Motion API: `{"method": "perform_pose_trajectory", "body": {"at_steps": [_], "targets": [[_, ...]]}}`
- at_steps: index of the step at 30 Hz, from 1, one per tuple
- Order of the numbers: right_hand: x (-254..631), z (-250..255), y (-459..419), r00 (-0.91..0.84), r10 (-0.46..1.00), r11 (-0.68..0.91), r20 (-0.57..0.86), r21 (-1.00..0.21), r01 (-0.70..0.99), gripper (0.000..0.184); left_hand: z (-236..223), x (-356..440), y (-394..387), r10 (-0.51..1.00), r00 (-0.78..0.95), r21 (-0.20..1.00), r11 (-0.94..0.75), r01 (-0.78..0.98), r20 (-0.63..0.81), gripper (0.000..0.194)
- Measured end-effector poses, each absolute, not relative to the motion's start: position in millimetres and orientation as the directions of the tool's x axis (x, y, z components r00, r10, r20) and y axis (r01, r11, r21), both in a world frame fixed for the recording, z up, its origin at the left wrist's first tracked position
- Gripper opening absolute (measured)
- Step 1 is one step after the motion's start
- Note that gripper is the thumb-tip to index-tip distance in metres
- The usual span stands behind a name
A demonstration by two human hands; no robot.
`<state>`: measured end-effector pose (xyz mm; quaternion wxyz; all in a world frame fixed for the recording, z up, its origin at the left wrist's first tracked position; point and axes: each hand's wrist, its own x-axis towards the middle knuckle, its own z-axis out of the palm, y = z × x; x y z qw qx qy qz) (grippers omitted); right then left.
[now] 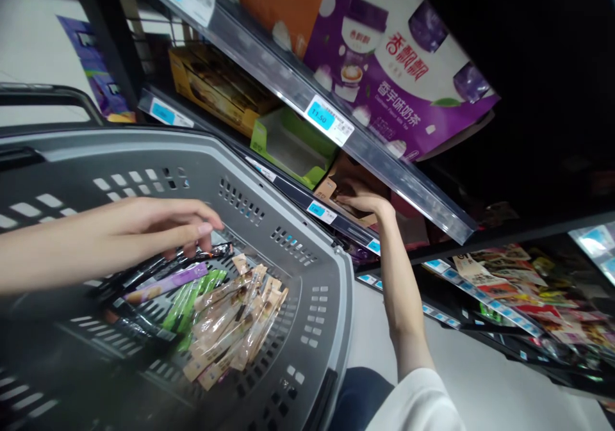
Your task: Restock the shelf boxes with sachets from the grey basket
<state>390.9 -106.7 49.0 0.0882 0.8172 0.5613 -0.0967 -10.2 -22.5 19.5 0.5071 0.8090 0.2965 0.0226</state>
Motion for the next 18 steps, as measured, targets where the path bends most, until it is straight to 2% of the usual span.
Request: {"method": "perform_pose_trajectory", "body": {"at_steps": [3, 9, 12, 15, 18], "targets": [[390, 46, -106, 0.387, 0.895, -0.384, -0.223, 0.06, 0.921, 0.028, 19, -12, -19, 0.461, 0.826, 0.806, -0.323, 0.496, -0.324, 0.041], [385, 34, -98, 0.511, 0.85, -0.488, -0.129, 0.173, 0.855, 0.034, 25, -12, -21, 0.496, 0.815, 0.773, -0.374, 0.512, -0.3, 0.042], [371, 37, -100, 0.524, 0.835, -0.497, -0.169, 0.179, 0.849, 0.033, 28, -14, -25, 0.56, 0.802, 0.763, -0.421, 0.491, -0.207, 0.037], [362, 43, -101, 0.486, 0.832, -0.459, -0.267, 0.16, 0.874, 0.036, 24, -16, -25, 0.585, 0.811, 0.717, -0.552, 0.425, -0.031, 0.032], [363, 48, -99, 0.466, 0.829, -0.433, -0.309, 0.172, 0.885, 0.032, 16, -18, -22, 0.587, 0.81, 0.657, -0.618, 0.433, 0.018, 0.029]]}}
